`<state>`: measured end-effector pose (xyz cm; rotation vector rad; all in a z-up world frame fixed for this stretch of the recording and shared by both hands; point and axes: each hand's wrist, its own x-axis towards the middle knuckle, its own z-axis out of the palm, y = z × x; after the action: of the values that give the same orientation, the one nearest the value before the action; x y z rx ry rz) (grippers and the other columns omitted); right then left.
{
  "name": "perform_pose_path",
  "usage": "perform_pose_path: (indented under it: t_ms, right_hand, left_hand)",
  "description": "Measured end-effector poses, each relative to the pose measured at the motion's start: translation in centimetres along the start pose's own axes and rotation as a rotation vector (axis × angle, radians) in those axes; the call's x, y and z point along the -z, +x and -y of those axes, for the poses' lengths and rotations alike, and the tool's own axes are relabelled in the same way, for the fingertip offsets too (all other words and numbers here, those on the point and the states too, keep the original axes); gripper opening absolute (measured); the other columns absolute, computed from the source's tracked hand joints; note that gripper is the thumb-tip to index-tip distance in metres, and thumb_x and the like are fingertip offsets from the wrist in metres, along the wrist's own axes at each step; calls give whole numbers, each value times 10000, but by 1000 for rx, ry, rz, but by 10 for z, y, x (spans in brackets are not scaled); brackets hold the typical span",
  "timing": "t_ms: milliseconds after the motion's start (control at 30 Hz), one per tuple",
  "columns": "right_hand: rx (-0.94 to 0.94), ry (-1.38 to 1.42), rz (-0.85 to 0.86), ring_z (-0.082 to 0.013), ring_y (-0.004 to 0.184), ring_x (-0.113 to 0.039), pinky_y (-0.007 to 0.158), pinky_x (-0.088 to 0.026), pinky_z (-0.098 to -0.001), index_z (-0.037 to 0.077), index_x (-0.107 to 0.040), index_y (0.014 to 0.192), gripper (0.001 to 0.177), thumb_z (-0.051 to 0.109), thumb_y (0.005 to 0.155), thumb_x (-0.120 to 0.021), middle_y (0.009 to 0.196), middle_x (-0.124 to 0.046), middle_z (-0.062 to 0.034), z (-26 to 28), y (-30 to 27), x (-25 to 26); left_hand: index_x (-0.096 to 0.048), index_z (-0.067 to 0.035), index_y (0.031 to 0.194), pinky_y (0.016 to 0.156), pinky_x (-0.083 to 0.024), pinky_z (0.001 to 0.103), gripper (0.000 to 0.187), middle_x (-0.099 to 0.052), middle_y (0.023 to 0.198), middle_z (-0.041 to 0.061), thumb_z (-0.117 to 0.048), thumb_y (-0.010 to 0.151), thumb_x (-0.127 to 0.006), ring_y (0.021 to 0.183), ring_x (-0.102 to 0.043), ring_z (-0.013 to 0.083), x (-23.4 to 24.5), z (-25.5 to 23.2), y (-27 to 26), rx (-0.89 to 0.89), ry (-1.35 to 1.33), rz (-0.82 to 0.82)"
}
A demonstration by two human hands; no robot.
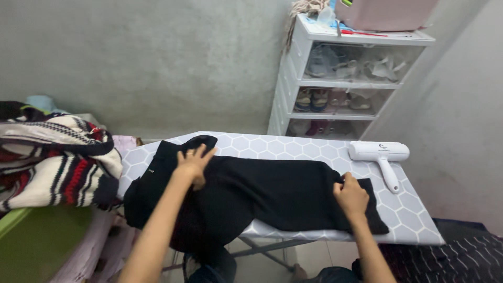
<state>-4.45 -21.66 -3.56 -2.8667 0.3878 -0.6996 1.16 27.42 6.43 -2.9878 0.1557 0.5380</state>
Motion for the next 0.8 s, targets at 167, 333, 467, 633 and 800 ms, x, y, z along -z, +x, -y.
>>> perform_pose_path:
  t_ms: [167, 333, 467, 633, 800]
  right_hand:
    - [-120, 127, 66, -460, 824, -717, 775, -549, -570, 170, -601, 1249, 341, 300, 934, -573, 916, -765, -187, 48, -24, -4]
    - [191, 678, 140, -359, 988, -703, 822, -532, -466, 143, -579, 1355, 463, 319, 932, -647, 1056, -725, -186, 94, -57, 16]
    - [531, 1036, 265, -236, 1014, -682, 917, -534, -361, 130, -685, 1325, 368, 254, 979, -711, 1116, -727, -133, 123, -86, 34]
    - [389, 1004, 336, -199, 894, -613, 838, -513, -343, 22, -630, 1104, 455, 230, 803, -900, 961, -642, -134, 170, -110, 36]
    - [76, 1108, 685, -227, 1054, -712, 947, -574, -359, 26, -457, 1316, 850, 255, 664, -951, 1138, -731, -158, 210, -119, 32]
  left_hand:
    - [-305, -359, 1565, 1076, -492, 436, 1167, -449, 1518, 117, -163, 645, -995, 1367, -486, 337, -8, 23, -4, -9, -79, 33]
    - [-642, -192, 1266, 824, -611, 435, 546, -780, 1103, 103, -304, 779, -861, 989, -755, 298, -28, 24, 4, -91, -211, -136]
    - [-618, -85, 1216, 759, -597, 375, 419, -790, 923, 207, -294, 899, -794, 780, -801, 338, -4, -2, 1, -122, -723, -191]
    - [-582, -108, 1343, 698, -583, 446, 520, -748, 1009, 203, -175, 857, -753, 808, -742, 333, 35, -38, 3, -131, -1333, -542]
    - [-471, -62, 1432, 975, -508, 417, 567, -692, 1244, 209, -156, 955, -763, 1173, -674, 344, 90, -75, 42, -313, -1458, -1241]
